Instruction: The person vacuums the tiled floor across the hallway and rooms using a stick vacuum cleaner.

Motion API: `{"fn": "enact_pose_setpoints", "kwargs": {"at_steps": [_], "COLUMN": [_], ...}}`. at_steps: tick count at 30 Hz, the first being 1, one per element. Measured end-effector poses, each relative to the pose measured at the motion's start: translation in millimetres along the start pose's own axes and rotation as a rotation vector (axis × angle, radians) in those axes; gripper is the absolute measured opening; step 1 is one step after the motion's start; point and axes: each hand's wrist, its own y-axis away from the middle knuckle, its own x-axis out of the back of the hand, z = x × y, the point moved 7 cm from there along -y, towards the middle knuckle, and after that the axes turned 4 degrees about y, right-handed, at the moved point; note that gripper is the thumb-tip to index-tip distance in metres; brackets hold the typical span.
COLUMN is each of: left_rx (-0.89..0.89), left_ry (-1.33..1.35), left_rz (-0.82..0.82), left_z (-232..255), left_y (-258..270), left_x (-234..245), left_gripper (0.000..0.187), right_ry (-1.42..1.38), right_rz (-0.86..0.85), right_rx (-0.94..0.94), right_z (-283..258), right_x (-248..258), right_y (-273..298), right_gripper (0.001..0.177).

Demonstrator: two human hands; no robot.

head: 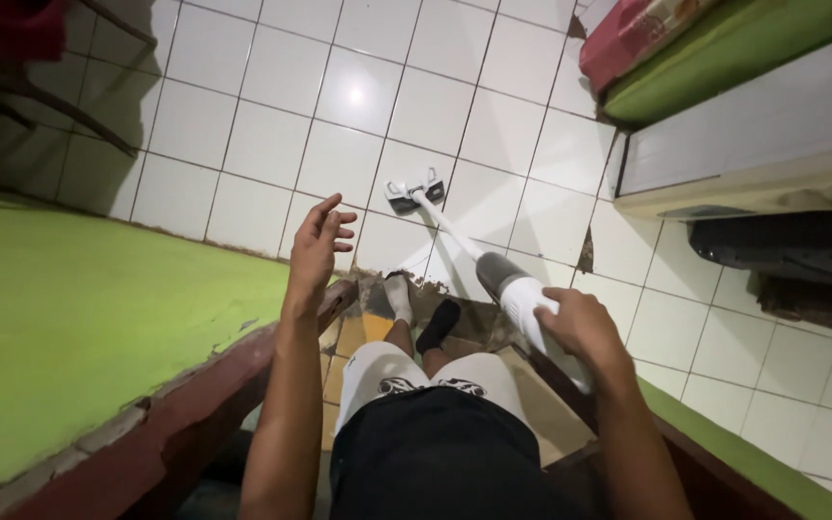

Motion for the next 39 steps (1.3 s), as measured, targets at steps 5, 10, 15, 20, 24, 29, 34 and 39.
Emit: {"fn": "enact_pose_setpoints", "kwargs": {"at_steps": [5, 10, 15, 20, 24, 29, 34, 39], "left_rx": [0.025, 0.0, -0.016, -0.065, -0.057, -0.041, 0.021, 0.043], "left_ry": [0.016, -0.003, -0.039, -0.02, -0.004, 0.035, -0.002, -0.122], "left_rz": [0.024, 0.006, -0.024, -0.048, -0.055, -0.106, -0.126, -0.13], "left_z": [-24, -38, -37, -23, -22, -42, -55, -40], "left_y": [12, 30, 42, 42, 41, 41, 54, 63], "left_x": [7, 4, 3, 15, 20, 28, 24, 9], "left_gripper": [0.044, 0.044, 0.044, 0.045, 0.046, 0.045, 0.046, 0.045], "right_ry": [0.046, -0.15, -0.262, -0.118, -0.068, 0.352, 0.515, 0.64], "right_rz": [0.124, 0.267, 0.343, 0.159, 0.004, -0.088, -0.081, -0.025], "right_rx": [0.099, 0.294, 0.381, 0.28, 0.313, 0.298, 0.197, 0.292], "right_z": [-9, -19, -44, -13, 44, 45, 42, 107], "right_x": [-8, -60, -141, -155, -102, -19, 18, 23], "right_y": [-20, -91, -109, -81, -29, 6, -23, -74], "right_gripper": [0.05, 0.046, 0.051, 0.055, 0.06, 0.054, 0.049, 0.052]}}
